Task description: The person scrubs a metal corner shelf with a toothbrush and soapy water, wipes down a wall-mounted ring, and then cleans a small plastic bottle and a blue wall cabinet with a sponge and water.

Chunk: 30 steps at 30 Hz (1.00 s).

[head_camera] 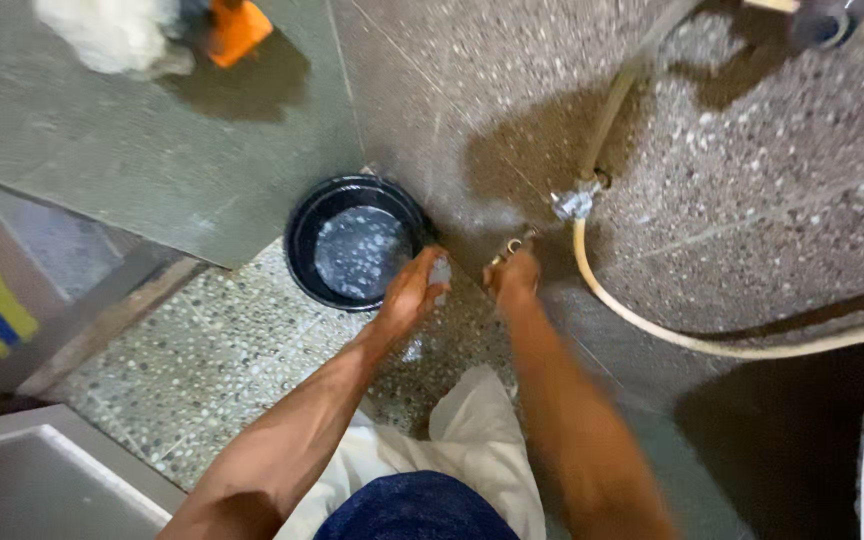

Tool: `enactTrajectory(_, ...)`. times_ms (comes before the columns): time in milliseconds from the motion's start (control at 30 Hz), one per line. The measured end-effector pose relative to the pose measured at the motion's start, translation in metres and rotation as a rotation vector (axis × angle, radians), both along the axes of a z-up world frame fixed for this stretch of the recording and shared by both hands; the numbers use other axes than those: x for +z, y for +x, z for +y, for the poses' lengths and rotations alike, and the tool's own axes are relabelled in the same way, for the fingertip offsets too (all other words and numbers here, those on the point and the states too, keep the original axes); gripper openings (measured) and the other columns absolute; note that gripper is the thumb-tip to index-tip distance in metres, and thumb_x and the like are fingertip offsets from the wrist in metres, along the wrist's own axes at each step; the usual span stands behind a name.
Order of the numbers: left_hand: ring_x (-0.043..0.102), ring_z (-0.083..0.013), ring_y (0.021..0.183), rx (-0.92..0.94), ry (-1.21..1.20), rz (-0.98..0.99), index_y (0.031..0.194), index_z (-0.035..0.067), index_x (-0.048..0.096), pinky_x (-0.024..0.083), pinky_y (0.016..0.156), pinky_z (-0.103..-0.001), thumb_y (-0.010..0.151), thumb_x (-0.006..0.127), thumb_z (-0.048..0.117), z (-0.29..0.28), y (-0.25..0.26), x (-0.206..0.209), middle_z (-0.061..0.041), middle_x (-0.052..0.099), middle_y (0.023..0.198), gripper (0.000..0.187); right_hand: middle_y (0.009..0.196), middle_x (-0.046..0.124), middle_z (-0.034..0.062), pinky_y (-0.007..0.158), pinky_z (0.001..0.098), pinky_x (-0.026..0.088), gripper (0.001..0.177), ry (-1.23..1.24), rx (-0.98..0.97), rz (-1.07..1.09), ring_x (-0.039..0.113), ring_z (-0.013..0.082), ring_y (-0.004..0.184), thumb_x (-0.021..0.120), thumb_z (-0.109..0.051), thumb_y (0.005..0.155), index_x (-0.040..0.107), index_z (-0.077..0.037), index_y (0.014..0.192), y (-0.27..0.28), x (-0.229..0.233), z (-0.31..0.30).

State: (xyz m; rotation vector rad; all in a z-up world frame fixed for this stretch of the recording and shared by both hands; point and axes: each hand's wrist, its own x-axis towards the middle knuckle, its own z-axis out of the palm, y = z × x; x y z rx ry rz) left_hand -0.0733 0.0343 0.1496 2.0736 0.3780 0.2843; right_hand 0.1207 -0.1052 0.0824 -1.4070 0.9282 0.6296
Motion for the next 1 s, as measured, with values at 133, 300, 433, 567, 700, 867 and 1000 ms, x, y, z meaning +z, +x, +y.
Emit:
enactTrajectory(133, 0.062, -0.0437, 0.112, 0.001, -0.003, -0.079, 0.138, 0.008, 0.047, 0.05, 0.093, -0.047, 0.09, 0.075, 0.01, 0.021, -0.016, 0.088, -0.024, 0.064, 0.121, 0.056, 0.091, 0.067, 0.012, 0.067, 0.0357, 0.046, 0.06, -0.139, 0.642, -0.618, 0.058, 0.0188, 0.075, 0.056, -0.057, 0.105, 0.071, 0.001, 0.108, -0.101, 0.012, 0.007)
enactTrajectory(300, 0.072, -0.0328, 0.097, 0.098, -0.122, -0.029, 0.138, 0.01, 0.047, 0.055, 0.084, -0.043, 0.09, 0.076, 0.015, 0.046, -0.04, 0.203, -0.015, 0.07, 0.103, 0.057, 0.11, 0.073, 0.0133, 0.08, 0.0396, 0.055, 0.066, 0.169, 0.955, -0.848, 0.072, 0.0241, 0.091, 0.076, -0.037, 0.084, 0.054, -0.009, 0.141, -0.171, 0.144, 0.038)
enactTrajectory(433, 0.074, -0.0301, 0.087, 0.159, -0.051, 0.07, 0.136, 0.012, 0.048, 0.056, 0.077, -0.042, 0.086, 0.08, 0.021, 0.077, -0.053, 0.279, -0.012, 0.073, 0.096, 0.06, 0.114, 0.072, 0.02, 0.088, 0.0452, 0.054, 0.064, -0.093, 1.047, -0.959, 0.07, 0.0336, 0.104, 0.079, -0.027, 0.089, 0.049, -0.009, 0.143, -0.188, 0.252, 0.078)
enactTrajectory(567, 0.076, -0.0225, 0.089, 0.171, -0.068, -0.175, 0.138, 0.009, 0.046, 0.06, 0.08, -0.038, 0.088, 0.077, 0.025, 0.109, -0.069, 0.332, -0.01, 0.074, 0.096, 0.062, 0.126, 0.067, 0.0201, 0.094, 0.0432, 0.053, 0.066, 0.099, 0.918, -1.207, 0.067, 0.0327, 0.113, 0.076, -0.022, 0.09, 0.046, -0.007, 0.146, -0.201, 0.316, 0.102)
enactTrajectory(700, 0.075, -0.0212, 0.09, 0.184, 0.003, -0.281, 0.145, 0.007, 0.045, 0.06, 0.079, -0.036, 0.093, 0.075, 0.026, 0.139, -0.081, 0.381, -0.014, 0.07, 0.109, 0.063, 0.132, 0.064, 0.0193, 0.102, 0.0423, 0.05, 0.06, 0.217, 0.845, -1.379, 0.064, 0.0303, 0.119, 0.073, -0.017, 0.094, 0.047, -0.003, 0.145, -0.206, 0.362, 0.128)
enactTrajectory(867, 0.074, -0.0202, 0.092, 0.222, 0.114, -0.324, 0.139, 0.005, 0.052, 0.06, 0.077, -0.035, 0.098, 0.071, 0.024, 0.174, -0.107, 0.443, -0.013, 0.071, 0.114, 0.05, 0.125, 0.066, 0.0161, 0.096, 0.0375, 0.053, 0.054, 0.194, 0.806, -1.482, 0.065, 0.0238, 0.111, 0.071, -0.016, 0.095, 0.05, -0.001, 0.143, -0.207, 0.42, 0.164)
enactTrajectory(1000, 0.075, -0.0201, 0.095, 0.305, 0.254, -0.388, 0.121, 0.002, 0.068, 0.062, 0.077, -0.034, 0.099, 0.071, 0.02, 0.2, -0.135, 0.487, -0.012, 0.07, 0.11, 0.028, 0.115, 0.066, 0.0128, 0.081, 0.0321, 0.057, 0.051, 0.483, 0.776, -1.389, 0.065, 0.0159, 0.093, 0.068, -0.018, 0.097, 0.05, -0.002, 0.143, -0.208, 0.47, 0.185)
